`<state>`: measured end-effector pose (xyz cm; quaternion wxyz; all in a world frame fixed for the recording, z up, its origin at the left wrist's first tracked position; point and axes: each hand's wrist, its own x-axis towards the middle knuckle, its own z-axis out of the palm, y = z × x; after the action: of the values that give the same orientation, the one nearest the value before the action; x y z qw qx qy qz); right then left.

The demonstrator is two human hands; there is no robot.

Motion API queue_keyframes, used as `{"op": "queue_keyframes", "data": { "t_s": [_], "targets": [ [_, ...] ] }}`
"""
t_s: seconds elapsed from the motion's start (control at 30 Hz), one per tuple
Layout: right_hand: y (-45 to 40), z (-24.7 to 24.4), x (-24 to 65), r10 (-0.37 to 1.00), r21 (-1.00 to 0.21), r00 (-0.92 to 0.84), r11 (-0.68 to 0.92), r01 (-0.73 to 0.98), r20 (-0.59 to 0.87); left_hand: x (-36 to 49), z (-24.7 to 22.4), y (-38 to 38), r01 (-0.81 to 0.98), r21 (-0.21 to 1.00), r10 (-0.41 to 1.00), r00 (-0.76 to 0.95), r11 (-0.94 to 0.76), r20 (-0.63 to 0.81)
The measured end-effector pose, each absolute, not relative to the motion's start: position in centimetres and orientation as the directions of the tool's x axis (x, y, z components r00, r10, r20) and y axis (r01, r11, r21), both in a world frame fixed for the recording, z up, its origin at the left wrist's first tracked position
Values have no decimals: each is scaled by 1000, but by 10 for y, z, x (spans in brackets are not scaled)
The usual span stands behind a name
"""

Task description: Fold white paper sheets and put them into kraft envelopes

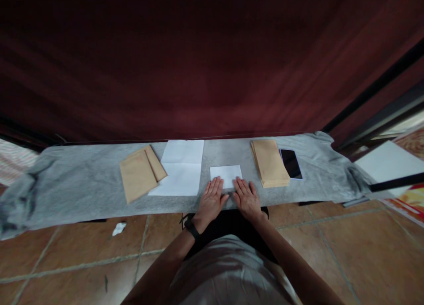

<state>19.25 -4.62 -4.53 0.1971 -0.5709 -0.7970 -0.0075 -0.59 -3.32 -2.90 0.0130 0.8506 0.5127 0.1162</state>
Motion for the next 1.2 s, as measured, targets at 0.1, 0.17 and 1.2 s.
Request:
{"op": "queue_keyframes", "data": {
  "t_s": [0.1,0.17,1.2],
  "targets": [
    [-43,-38,182,916,-244,-246,329,912,316,-12,-29,-42,870,130,874,452,-476,178],
    [-38,-33,169,910,-268,-287,369,890,299,-14,-30,-43,871,129,876,452,-474,170],
    [12,-33,145,887,-256,-407,454,853,217,-13,-22,-43,863,127,869,469,-488,157]
  ]
}}
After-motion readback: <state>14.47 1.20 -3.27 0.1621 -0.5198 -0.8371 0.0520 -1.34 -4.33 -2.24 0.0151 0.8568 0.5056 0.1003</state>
